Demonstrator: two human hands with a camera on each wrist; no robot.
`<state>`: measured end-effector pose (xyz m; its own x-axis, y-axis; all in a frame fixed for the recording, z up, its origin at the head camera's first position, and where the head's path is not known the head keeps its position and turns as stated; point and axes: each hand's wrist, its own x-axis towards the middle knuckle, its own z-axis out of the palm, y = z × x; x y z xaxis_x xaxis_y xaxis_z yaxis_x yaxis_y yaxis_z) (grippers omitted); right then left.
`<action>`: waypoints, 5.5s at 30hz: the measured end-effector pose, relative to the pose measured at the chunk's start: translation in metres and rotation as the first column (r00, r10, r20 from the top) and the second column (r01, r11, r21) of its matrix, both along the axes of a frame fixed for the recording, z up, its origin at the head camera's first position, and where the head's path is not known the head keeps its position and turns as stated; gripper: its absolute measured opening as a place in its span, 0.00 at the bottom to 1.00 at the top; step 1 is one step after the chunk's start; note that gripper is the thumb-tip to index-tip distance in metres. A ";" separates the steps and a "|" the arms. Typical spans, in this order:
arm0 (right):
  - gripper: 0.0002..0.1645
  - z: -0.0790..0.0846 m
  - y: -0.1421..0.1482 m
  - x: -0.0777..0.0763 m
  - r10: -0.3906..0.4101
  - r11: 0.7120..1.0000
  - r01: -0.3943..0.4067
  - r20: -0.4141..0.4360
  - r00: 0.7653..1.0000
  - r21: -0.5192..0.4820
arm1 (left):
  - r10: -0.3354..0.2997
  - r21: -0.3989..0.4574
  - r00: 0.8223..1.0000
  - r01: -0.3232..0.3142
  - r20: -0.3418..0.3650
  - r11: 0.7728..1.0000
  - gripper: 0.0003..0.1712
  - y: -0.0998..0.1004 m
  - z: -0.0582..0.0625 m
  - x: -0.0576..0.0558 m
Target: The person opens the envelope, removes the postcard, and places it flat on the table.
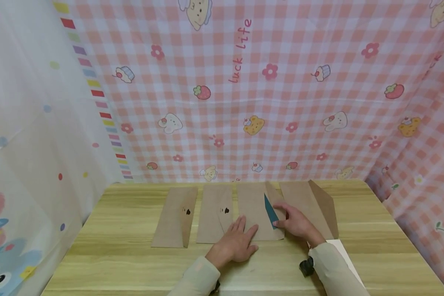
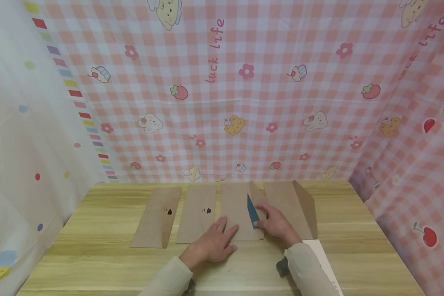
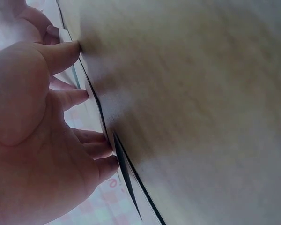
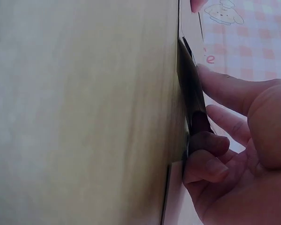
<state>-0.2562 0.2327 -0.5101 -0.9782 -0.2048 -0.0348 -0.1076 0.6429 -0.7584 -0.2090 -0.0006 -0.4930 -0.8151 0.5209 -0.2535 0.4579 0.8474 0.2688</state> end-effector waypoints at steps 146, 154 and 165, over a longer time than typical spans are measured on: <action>0.37 0.017 0.035 -0.002 0.161 0.977 -0.151 0.056 0.985 -0.152 | 0.026 -0.067 0.999 -0.025 0.021 0.997 0.36 0.004 0.003 -0.001; 0.41 0.021 0.040 -0.001 0.213 0.965 -0.193 0.108 0.971 -0.175 | 0.020 -0.073 1.000 -0.019 0.011 0.997 0.36 0.004 0.002 -0.001; 0.47 0.024 0.044 0.002 0.230 0.960 -0.199 0.145 0.962 -0.198 | 0.019 -0.064 1.000 -0.019 0.005 0.998 0.36 0.003 0.002 0.000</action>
<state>-0.2537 0.2768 -0.4865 -0.8942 -0.4269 -0.1345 -0.0919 0.4692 -0.8783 -0.2088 0.0026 -0.4911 -0.8232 0.4877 -0.2906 0.4400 0.8716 0.2162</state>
